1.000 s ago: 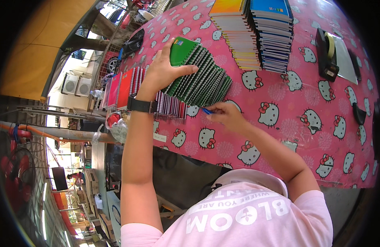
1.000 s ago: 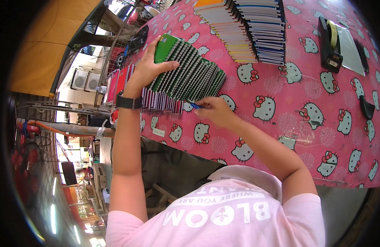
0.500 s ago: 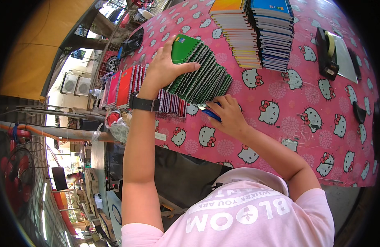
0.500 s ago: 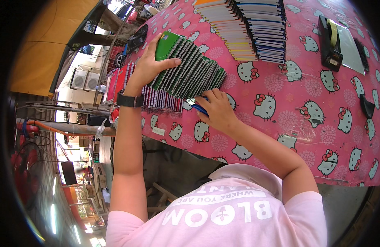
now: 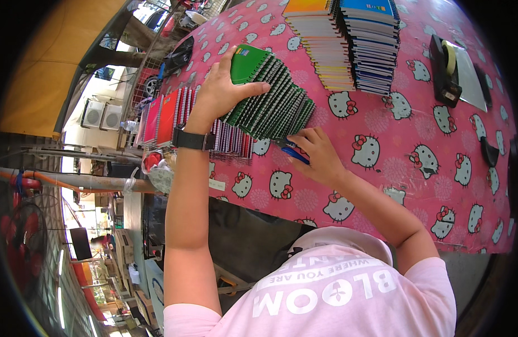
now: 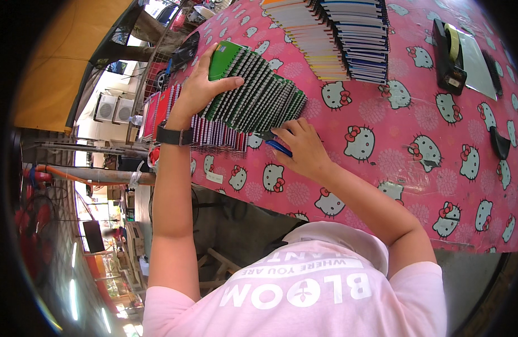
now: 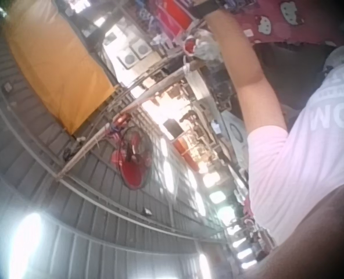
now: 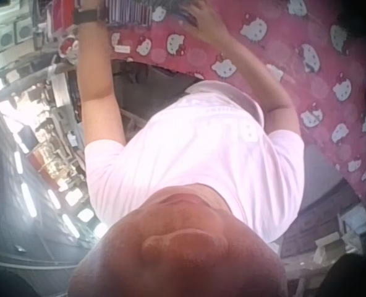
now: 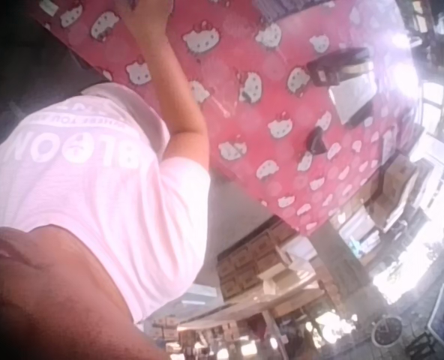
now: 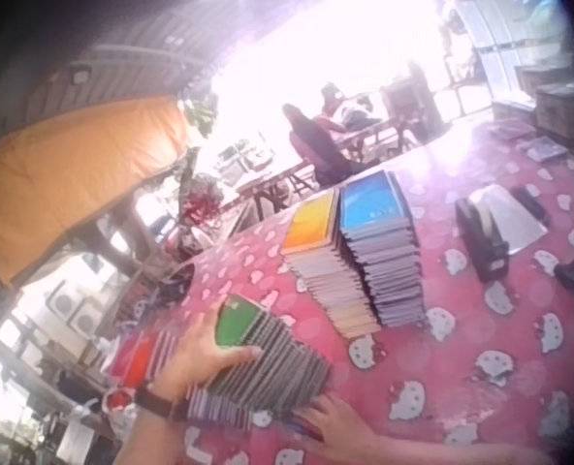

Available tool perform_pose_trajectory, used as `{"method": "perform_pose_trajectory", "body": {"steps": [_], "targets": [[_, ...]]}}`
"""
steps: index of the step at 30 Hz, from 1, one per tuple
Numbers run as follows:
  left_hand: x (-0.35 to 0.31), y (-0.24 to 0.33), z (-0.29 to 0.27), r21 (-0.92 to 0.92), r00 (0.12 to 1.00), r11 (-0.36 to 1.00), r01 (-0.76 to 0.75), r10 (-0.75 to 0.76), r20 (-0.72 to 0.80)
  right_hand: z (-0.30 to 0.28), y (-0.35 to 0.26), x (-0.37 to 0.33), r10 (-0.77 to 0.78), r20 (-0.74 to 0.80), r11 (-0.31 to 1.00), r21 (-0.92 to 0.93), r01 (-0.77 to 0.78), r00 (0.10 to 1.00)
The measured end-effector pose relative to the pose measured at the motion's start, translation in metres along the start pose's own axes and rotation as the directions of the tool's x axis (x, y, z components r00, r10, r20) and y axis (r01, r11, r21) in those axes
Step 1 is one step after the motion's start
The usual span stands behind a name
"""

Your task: The person trims the excess plastic from the spiral bindings of several notebooks using a pair of clippers and stacks them on a table.

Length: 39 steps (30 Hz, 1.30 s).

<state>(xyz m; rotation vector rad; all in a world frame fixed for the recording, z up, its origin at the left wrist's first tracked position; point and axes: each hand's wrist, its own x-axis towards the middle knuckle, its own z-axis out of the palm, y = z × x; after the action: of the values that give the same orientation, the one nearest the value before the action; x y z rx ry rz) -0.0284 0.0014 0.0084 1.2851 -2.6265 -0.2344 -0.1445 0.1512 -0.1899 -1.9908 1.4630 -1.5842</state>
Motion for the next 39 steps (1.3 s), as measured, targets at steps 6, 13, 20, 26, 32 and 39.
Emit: {"method": "perform_pose_trajectory", "body": {"steps": [6, 13, 20, 26, 32, 39], "targets": [[-0.001, 0.003, 0.000, 0.010, 1.000, 1.000, -0.004, 0.004, -0.007, 0.008, 0.016, 0.000, -0.071, 0.034, 0.997, -0.003, 0.071, 0.997], [-0.003, 0.005, 0.000, 0.024, 1.000, 1.000, 0.020, -0.021, 0.010, 0.000, 0.016, 0.008, 0.440, 0.536, 0.596, 0.426, -0.681, 0.721], [0.001, -0.005, 0.004, 0.034, 0.996, 0.998, -0.055, 0.057, -0.069, -0.002, 0.009, -0.006, 0.052, 0.042, 0.998, -0.039, -0.051, 0.998], [0.002, -0.003, 0.005, 0.001, 0.996, 0.999, -0.050, 0.050, -0.067, -0.003, 0.020, 0.001, 0.252, 0.233, 0.875, 0.359, -0.324, 0.939], [0.001, -0.001, 0.004, 0.025, 0.997, 0.999, -0.046, 0.048, -0.068, -0.009, 0.020, 0.010, 0.457, 0.604, 0.414, 0.504, -0.758, 0.652], [0.001, -0.005, 0.005, 0.003, 0.996, 0.999, -0.051, 0.051, -0.067, 0.002, 0.014, -0.012, 0.134, 0.102, 0.991, 0.016, -0.136, 0.986]]}}
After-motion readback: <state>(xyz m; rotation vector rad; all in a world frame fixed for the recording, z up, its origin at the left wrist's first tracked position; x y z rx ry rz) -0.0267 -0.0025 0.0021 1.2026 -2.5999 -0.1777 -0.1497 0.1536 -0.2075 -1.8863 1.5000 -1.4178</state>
